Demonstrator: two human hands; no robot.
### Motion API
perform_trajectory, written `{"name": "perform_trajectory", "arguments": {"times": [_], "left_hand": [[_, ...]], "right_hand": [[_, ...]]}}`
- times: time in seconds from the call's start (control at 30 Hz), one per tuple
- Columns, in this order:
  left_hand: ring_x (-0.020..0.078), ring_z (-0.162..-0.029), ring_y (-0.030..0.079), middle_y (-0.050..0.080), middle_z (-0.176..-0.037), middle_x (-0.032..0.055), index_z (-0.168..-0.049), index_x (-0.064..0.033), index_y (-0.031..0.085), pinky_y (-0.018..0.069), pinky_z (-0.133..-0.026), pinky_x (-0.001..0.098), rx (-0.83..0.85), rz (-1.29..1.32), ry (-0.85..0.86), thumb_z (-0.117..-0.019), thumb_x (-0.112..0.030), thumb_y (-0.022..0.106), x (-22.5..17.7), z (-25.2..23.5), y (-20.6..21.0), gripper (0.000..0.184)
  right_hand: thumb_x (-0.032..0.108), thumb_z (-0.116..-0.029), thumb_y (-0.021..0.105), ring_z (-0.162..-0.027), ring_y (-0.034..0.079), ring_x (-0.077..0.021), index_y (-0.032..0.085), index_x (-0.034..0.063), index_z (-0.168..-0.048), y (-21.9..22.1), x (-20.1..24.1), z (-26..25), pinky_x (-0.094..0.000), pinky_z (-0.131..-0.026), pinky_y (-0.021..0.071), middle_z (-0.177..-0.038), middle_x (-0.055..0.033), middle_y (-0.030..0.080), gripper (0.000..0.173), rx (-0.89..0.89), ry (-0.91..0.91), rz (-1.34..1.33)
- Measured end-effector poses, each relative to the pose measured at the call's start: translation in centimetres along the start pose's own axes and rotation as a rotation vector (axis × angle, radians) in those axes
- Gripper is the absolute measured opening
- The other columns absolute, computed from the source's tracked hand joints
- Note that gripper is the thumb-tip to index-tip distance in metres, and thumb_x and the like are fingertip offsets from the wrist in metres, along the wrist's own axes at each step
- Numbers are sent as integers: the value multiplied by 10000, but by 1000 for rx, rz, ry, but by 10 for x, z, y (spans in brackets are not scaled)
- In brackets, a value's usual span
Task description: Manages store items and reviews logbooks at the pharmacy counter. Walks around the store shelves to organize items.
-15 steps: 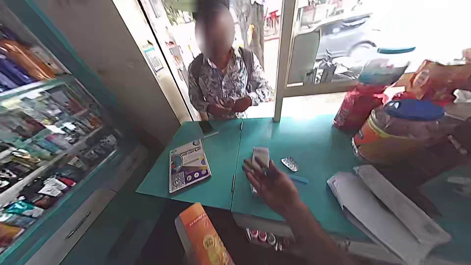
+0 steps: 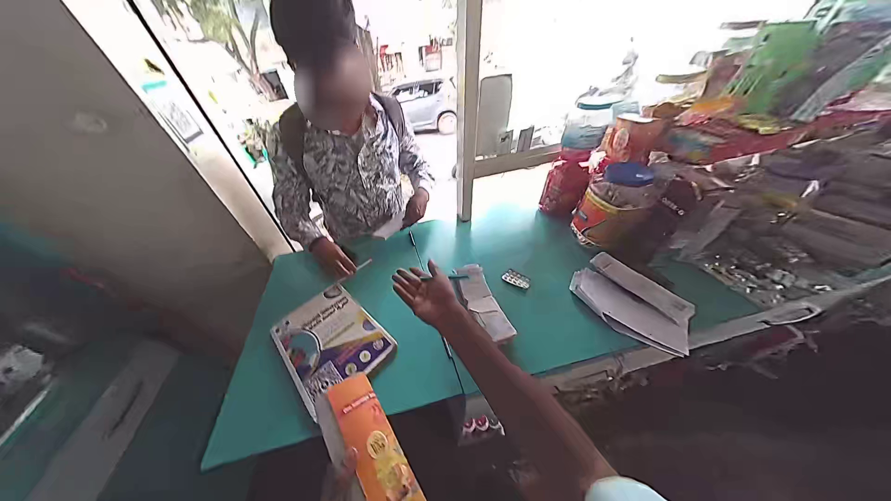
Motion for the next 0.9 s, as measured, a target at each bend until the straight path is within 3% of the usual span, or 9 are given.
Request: {"name": "perform_trajectory", "arguments": {"times": [0.07, 0.13, 0.17, 0.23, 0.33, 0.43, 0.57, 0.73, 0.9], "left_hand": [[52, -911, 732, 764, -976, -68, -1136, -176, 631, 612, -856, 285, 44, -49, 5, -993, -399, 623, 0, -8, -16, 265], [70, -900, 736, 765, -970, -48, -1142, -161, 634, 615, -853, 300, 68, -41, 4, -966, -443, 663, -3, -16, -28, 333], [66, -907, 733, 763, -973, -49, -1150, -150, 612, 613, -863, 295, 70, -44, 5, -1002, -397, 613, -8, -20, -31, 288], [59, -921, 722, 749, -989, -43, -1203, -89, 559, 607, -878, 289, 48, -70, -3, -1055, -282, 506, -22, -27, -35, 249], [47, -877, 707, 715, -962, -24, -1271, -2, 503, 609, -839, 275, 32, -168, -56, -1040, -216, 498, -45, -44, -34, 315], [107, -854, 724, 731, -951, 27, -1264, 10, 543, 623, -816, 326, 107, -188, -91, -1002, -237, 587, -46, -73, -19, 362], [140, -836, 734, 745, -935, 60, -1229, 9, 593, 626, -804, 343, 128, -115, -108, -1030, -241, 562, -29, -90, 4, 321], [123, -898, 736, 748, -995, 61, -1253, -12, 590, 631, -817, 321, 69, 113, -206, -1091, -215, 429, -13, -85, 30, 305], [155, -956, 743, 754, -1045, 81, -1270, -71, 601, 635, -846, 353, 144, 331, -206, -1113, -301, 333, -18, -88, 42, 386]], "right_hand": [[512, -1097, 182, -1067, 713, -226, 527, 98, -1369, 21, -9, 60, -343, -817, 589, -1235, -123, 707, 603, 290, -42, 100], [463, -1076, 321, -916, 750, -166, 684, 182, -1192, 28, -22, 108, -294, -701, 599, -1085, -53, 776, 474, 556, -181, 319], [440, -1064, 451, -877, 768, -186, 734, 148, -1166, 26, -29, 121, -319, -698, 630, -1036, -78, 787, 419, 667, -265, 435], [315, -1055, 570, -1010, 749, -226, 695, 40, -1243, 15, -45, 133, -381, -834, 638, -1150, -125, 754, 356, 766, -347, 765], [248, -962, 705, -1289, 617, -233, 521, -69, -1435, -9, -76, 135, -377, -1068, 536, -1437, -185, 590, 598, 697, -290, 1142], [341, -937, 743, -1381, 541, -272, 314, -98, -1544, -24, -89, 151, -421, -1110, 517, -1561, -199, 455, 863, 669, -252, 1046], [321, -922, 758, -1252, 599, -40, 460, -38, -1467, -35, -75, 168, -271, -1102, 494, -1402, -29, 625, 717, 431, -491, 1115], [138, -959, 618, -1034, 692, -63, 548, 24, -1393, -59, -52, 173, -261, -911, 591, -1172, 0, 717, 454, -9, -327, 870], [142, -1005, 490, -889, 745, -103, 604, 63, -1313, -71, -37, 160, -279, -776, 641, -1033, -38, 760, 338, -85, -220, 628]]}}
Point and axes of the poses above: each hand's wrist, its own z-axis away from the middle knuckle, its own y-axis out of the palm, x = y × z, the point moved 4 cm from there along -z, towards the middle knuckle
